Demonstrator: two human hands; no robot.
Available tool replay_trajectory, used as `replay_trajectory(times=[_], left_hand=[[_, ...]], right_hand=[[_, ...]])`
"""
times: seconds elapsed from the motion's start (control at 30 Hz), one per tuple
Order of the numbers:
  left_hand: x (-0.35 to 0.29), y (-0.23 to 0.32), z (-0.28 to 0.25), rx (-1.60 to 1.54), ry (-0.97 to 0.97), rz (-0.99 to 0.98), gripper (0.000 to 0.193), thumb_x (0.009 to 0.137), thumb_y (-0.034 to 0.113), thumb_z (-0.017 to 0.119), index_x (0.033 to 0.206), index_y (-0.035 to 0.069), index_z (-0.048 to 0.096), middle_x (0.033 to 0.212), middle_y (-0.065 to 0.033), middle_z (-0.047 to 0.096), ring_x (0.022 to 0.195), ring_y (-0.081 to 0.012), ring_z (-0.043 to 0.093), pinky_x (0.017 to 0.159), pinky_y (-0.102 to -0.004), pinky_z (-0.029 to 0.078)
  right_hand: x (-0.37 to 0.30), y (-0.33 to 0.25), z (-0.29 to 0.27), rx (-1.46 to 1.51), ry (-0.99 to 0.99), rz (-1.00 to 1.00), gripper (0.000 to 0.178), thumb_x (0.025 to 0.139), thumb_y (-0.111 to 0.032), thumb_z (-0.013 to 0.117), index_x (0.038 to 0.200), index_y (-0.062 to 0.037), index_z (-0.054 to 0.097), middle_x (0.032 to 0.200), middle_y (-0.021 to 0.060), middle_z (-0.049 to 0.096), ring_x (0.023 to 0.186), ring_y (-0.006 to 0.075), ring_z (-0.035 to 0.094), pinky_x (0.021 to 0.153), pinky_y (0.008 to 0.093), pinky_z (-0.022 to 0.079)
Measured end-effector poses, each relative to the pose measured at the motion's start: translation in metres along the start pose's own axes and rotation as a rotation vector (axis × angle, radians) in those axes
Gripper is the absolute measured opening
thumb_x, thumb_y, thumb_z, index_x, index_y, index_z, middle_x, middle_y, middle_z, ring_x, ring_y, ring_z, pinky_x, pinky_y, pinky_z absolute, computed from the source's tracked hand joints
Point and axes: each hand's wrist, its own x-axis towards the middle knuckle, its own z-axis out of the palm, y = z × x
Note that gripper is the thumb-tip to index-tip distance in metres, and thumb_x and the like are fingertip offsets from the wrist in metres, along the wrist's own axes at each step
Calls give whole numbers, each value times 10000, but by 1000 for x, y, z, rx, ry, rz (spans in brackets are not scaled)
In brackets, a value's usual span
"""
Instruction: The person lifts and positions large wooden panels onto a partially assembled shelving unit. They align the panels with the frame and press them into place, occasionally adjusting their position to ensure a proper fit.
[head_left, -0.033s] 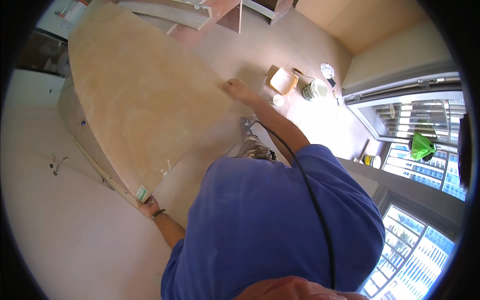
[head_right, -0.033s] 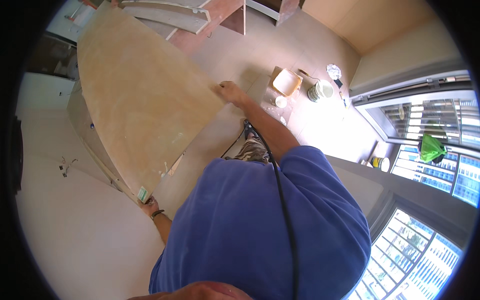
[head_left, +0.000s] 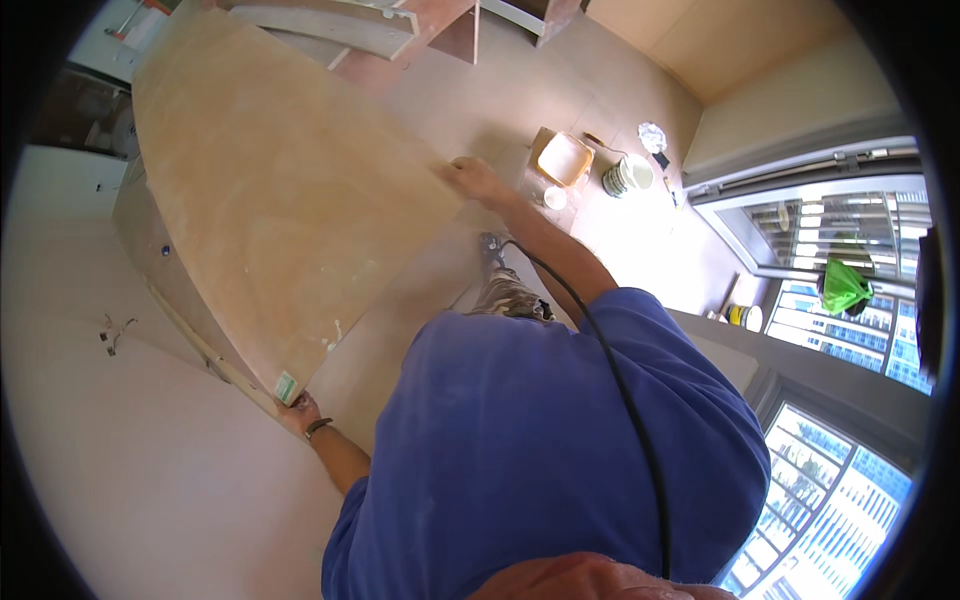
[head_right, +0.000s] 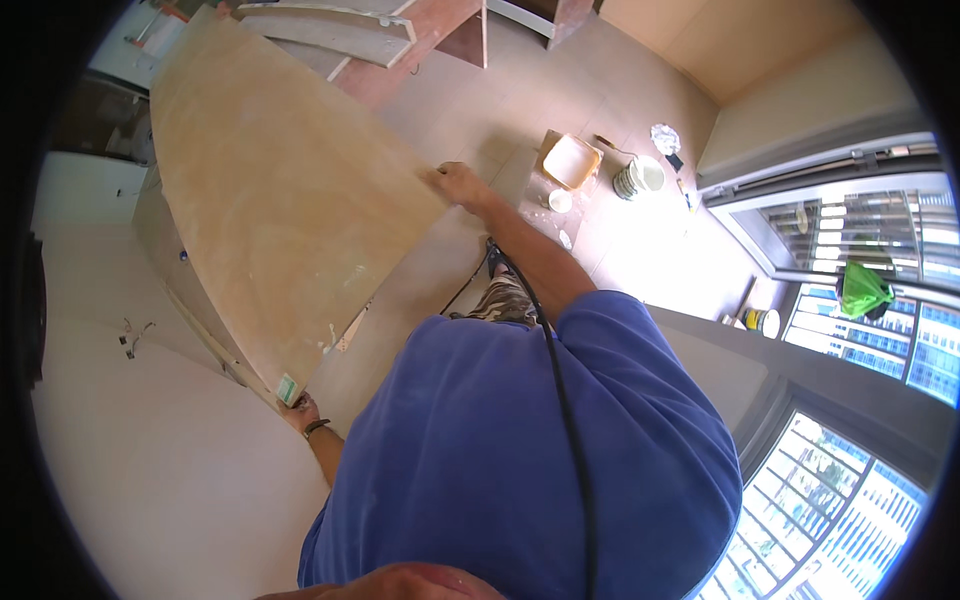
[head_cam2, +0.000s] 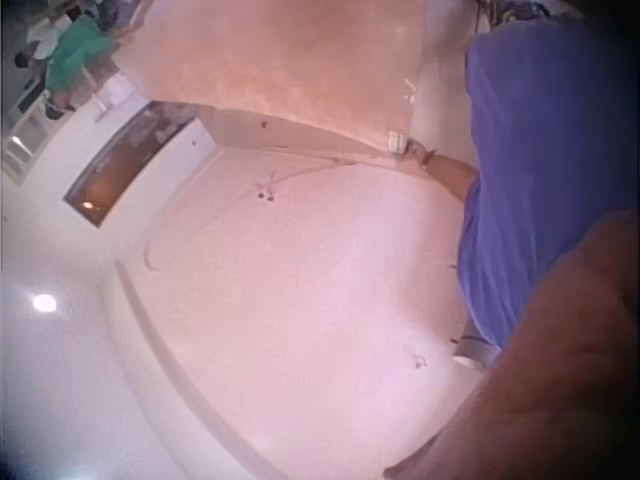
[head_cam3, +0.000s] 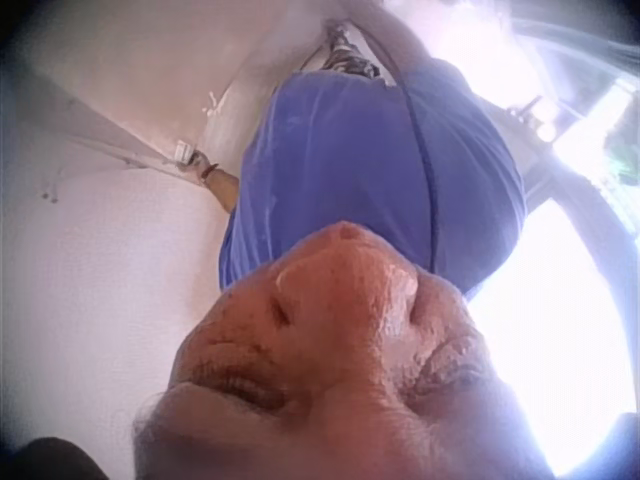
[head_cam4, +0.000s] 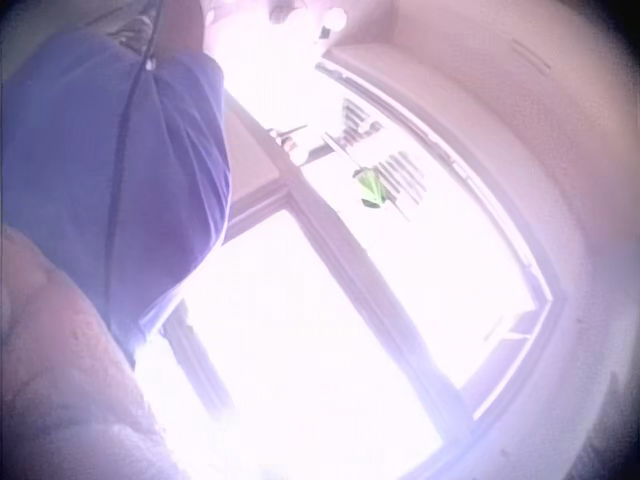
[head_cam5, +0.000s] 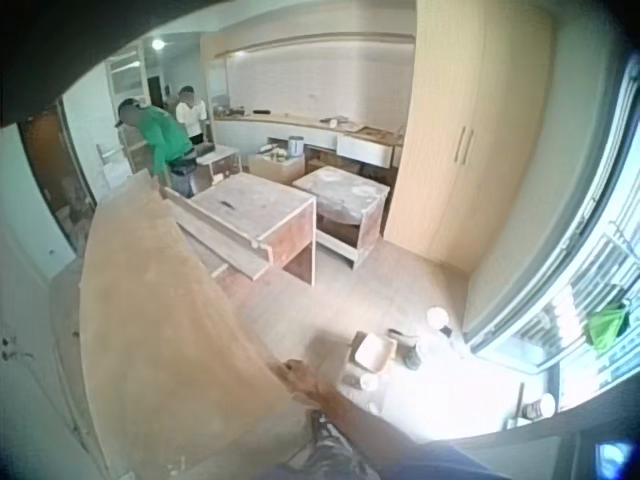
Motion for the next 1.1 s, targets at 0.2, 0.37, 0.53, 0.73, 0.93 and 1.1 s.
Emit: replay_trajectory(times=[0.2,0.37,0.53,0.73,0.93,1.1], left_hand=[[8,-9,4,133,35,-106,363,852,391,561,895,30,559,689,-78,500,615,-188,479,555,-315,464],[8,-8,-4,243,-13,-122,378,858,416,543,921,44,559,752,-69,520,644,-181,481,580,-327,470],[15,-9,-9,227,8,-228,369,874,416,524,945,55,556,773,-51,526,674,-180,496,612,-322,464],[5,-22,13,191,21,-222,315,890,406,496,890,95,550,710,-47,532,636,-165,493,576,-294,428],[-46,-19,42,114,72,-181,298,866,408,509,889,113,546,684,-13,532,557,-147,472,486,-269,392],[-64,-45,80,153,-55,-126,302,871,405,521,911,107,541,689,-16,536,581,-146,476,522,-267,390]], right_hand=[[14,38,11,56,159,91,617,775,-487,596,1031,74,597,967,223,624,886,294,607,750,369,478],[21,46,19,44,196,77,610,770,-501,582,1005,61,616,970,235,624,905,317,606,790,382,467],[22,47,21,-54,252,80,597,780,-512,556,988,44,622,944,241,623,904,336,602,795,400,459],[58,65,2,-213,188,-131,599,783,-500,568,922,81,618,904,268,613,862,337,603,766,404,457],[23,-12,-14,-150,192,-66,532,818,-471,551,912,46,636,773,172,627,653,229,606,580,366,476],[26,-47,-74,-156,297,-182,540,819,-467,570,936,59,605,732,143,606,664,199,595,608,339,477]])
